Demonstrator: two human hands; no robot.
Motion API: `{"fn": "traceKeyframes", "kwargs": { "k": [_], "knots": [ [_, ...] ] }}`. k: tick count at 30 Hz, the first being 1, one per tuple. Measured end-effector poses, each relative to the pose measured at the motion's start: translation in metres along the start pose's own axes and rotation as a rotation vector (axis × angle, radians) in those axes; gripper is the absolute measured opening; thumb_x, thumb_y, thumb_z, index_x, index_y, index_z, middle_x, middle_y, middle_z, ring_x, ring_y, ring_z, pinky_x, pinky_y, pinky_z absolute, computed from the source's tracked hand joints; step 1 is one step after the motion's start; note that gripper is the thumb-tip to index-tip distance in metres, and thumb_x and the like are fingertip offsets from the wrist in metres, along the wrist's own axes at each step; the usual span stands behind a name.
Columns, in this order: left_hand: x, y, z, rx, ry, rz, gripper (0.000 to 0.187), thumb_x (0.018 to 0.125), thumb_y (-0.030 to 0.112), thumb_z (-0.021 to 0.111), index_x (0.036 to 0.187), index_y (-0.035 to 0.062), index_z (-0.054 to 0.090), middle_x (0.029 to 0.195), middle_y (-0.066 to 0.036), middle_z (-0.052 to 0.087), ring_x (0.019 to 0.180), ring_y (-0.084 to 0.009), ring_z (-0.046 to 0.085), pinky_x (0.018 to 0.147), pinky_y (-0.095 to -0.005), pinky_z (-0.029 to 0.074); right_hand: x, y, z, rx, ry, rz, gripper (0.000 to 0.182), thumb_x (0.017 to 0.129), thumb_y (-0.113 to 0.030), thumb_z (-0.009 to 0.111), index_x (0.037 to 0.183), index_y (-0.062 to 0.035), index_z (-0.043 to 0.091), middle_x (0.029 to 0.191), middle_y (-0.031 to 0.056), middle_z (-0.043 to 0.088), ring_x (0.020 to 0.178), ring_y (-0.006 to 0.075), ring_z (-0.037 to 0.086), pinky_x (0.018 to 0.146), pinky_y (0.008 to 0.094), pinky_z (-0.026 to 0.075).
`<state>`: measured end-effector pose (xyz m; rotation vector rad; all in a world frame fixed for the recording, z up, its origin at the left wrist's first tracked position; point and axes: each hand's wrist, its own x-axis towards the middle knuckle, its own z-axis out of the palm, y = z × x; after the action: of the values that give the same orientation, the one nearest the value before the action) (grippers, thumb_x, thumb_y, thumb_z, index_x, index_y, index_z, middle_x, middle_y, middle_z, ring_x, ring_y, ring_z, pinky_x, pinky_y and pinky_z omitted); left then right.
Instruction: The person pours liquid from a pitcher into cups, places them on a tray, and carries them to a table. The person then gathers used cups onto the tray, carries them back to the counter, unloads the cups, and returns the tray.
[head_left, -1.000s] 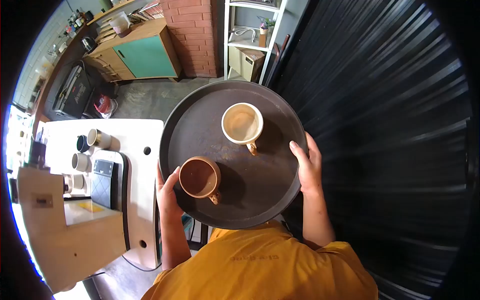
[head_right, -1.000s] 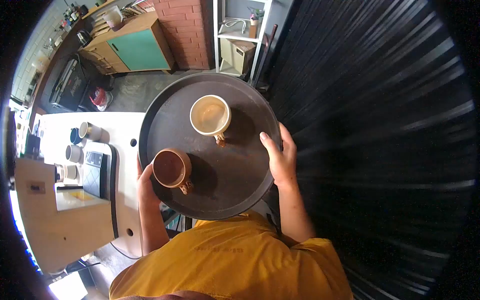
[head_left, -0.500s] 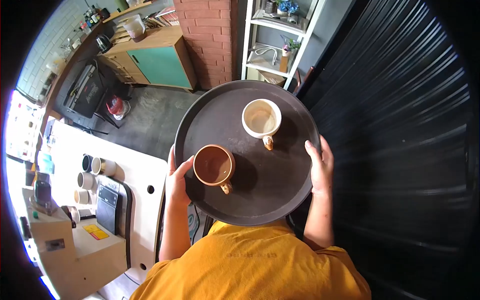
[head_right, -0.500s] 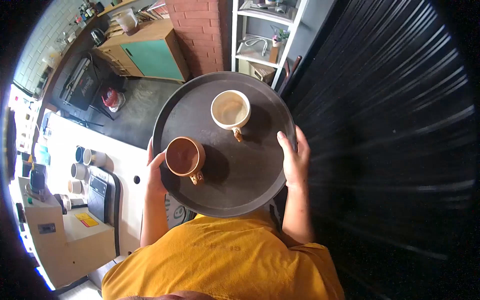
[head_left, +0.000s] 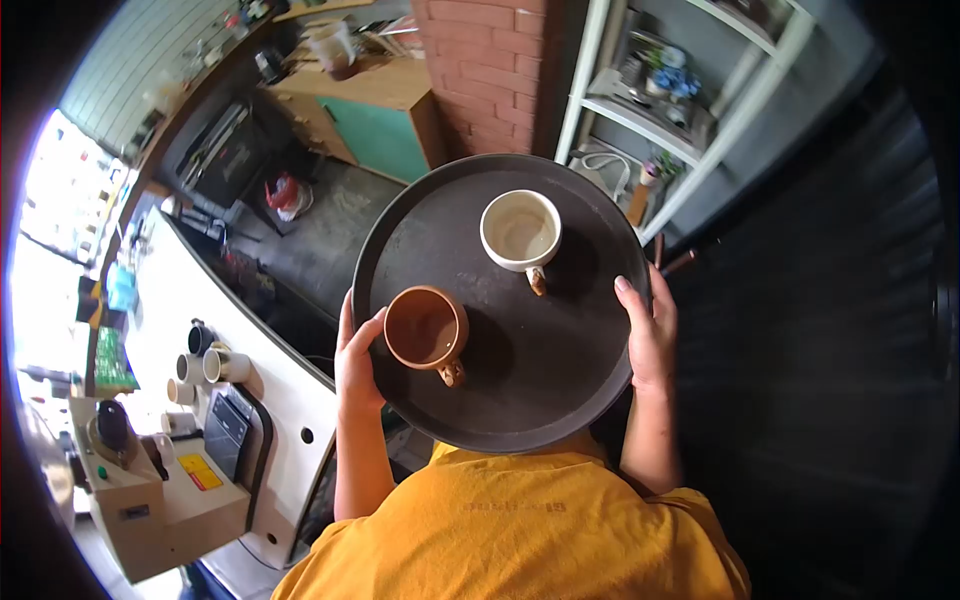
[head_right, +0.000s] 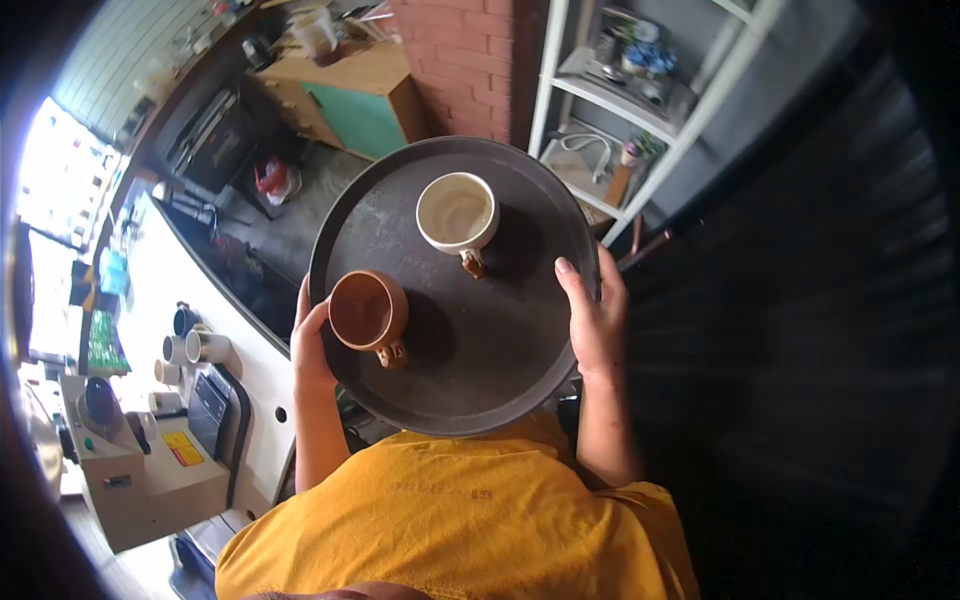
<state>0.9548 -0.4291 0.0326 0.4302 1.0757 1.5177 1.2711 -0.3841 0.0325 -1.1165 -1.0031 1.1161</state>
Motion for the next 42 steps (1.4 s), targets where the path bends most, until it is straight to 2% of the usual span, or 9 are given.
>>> {"fn": "traceKeyframes", "kwargs": {
  "k": [3, 8, 12, 17, 24, 27, 30, 35, 42],
  "knots": [
    [0.031, 0.005, -0.007, -0.055, 0.062, 0.046, 0.056, 0.092, -0.001, 0.054, 0.145, 0.0112, 0.040, 0.112, -0.013, 0.065, 0.097, -0.0227, 0.068, 0.082, -0.0363, 0.058, 0.043, 0.009, 0.027, 0.019, -0.075, 0.017, 0.037, 0.093, -0.015, 0.064, 0.126, 0.0033, 0.058, 0.117, 0.0056, 0.063, 0.105, 0.0112, 0.057, 0.094, 0.0261, 0.044],
    [0.092, 0.031, -0.026, -0.131, 0.237, 0.100, 0.059, 0.092, -0.001, 0.058, 0.146, 0.0120, 0.040, 0.114, -0.011, 0.065, 0.098, -0.0214, 0.067, 0.083, -0.0355, 0.058, 0.122, 0.049, 0.090, -0.093, -0.088, 0.022, 0.036, 0.104, -0.022, 0.047, 0.127, 0.0036, 0.058, 0.125, 0.0086, 0.061, 0.117, 0.0163, 0.053, 0.105, 0.0303, 0.036],
    [0.157, 0.066, -0.049, -0.212, 0.262, 0.186, 0.062, 0.090, -0.001, 0.061, 0.146, 0.0104, 0.039, 0.121, -0.011, 0.062, 0.102, -0.0211, 0.066, 0.084, -0.0346, 0.057, 0.189, 0.062, 0.169, 0.007, -0.172, 0.083, 0.038, 0.106, -0.023, 0.043, 0.127, 0.0041, 0.058, 0.125, 0.0090, 0.062, 0.116, 0.0162, 0.054, 0.104, 0.0294, 0.038],
    [0.218, 0.122, -0.075, -0.207, 0.390, 0.264, 0.064, 0.089, 0.000, 0.063, 0.147, 0.0084, 0.038, 0.126, -0.011, 0.059, 0.108, -0.0206, 0.063, 0.090, -0.0334, 0.054, 0.261, 0.076, 0.268, 0.017, -0.303, 0.097, 0.039, 0.106, -0.024, 0.044, 0.129, 0.0044, 0.057, 0.125, 0.0098, 0.062, 0.117, 0.0166, 0.054, 0.105, 0.0295, 0.038],
    [0.268, 0.181, -0.126, -0.216, 0.484, 0.336, 0.067, 0.089, 0.002, 0.064, 0.149, 0.0097, 0.036, 0.129, -0.010, 0.057, 0.113, -0.0205, 0.061, 0.091, -0.0337, 0.054, 0.318, 0.090, 0.402, -0.053, -0.405, 0.214, 0.057, 0.103, -0.033, 0.051, 0.138, 0.0112, 0.047, 0.143, 0.0169, 0.050, 0.134, 0.0225, 0.043, 0.114, 0.0319, 0.029],
    [0.283, 0.199, -0.141, -0.247, 0.561, 0.354, 0.067, 0.089, 0.002, 0.063, 0.149, 0.0110, 0.035, 0.129, -0.011, 0.056, 0.112, -0.0211, 0.061, 0.092, -0.0340, 0.054, 0.349, 0.118, 0.448, 0.105, -0.582, 0.190, 0.043, 0.106, -0.027, 0.043, 0.132, 0.0067, 0.054, 0.132, 0.0118, 0.058, 0.123, 0.0178, 0.052, 0.107, 0.0300, 0.037],
    [0.305, 0.217, -0.153, -0.235, 0.615, 0.378, 0.070, 0.091, 0.001, 0.055, 0.154, 0.0138, 0.027, 0.129, -0.015, 0.058, 0.114, -0.0235, 0.062, 0.094, -0.0359, 0.053, 0.375, 0.125, 0.499, 0.007, -0.588, 0.188, 0.046, 0.106, -0.027, 0.044, 0.133, 0.0095, 0.052, 0.132, 0.0137, 0.057, 0.124, 0.0186, 0.052, 0.109, 0.0303, 0.036],
    [0.356, 0.247, -0.180, -0.330, 0.682, 0.484, 0.064, 0.090, 0.000, 0.057, 0.149, 0.0117, 0.033, 0.130, -0.013, 0.056, 0.113, -0.0232, 0.061, 0.090, -0.0360, 0.056, 0.417, 0.131, 0.595, -0.119, -0.679, 0.179, 0.049, 0.106, -0.026, 0.046, 0.136, 0.0123, 0.047, 0.135, 0.0157, 0.055, 0.126, 0.0204, 0.050, 0.111, 0.0305, 0.035],
    [0.419, 0.310, -0.191, -0.383, 0.808, 0.650, 0.051, 0.093, 0.003, 0.053, 0.142, 0.0023, 0.039, 0.126, -0.015, 0.058, 0.111, -0.0240, 0.063, 0.092, -0.0362, 0.055, 0.485, 0.143, 0.730, 0.151, -0.990, 0.351, 0.039, 0.107, -0.020, 0.040, 0.132, 0.0065, 0.053, 0.129, 0.0122, 0.060, 0.118, 0.0178, 0.056, 0.102, 0.0294, 0.042]
  ]
}}
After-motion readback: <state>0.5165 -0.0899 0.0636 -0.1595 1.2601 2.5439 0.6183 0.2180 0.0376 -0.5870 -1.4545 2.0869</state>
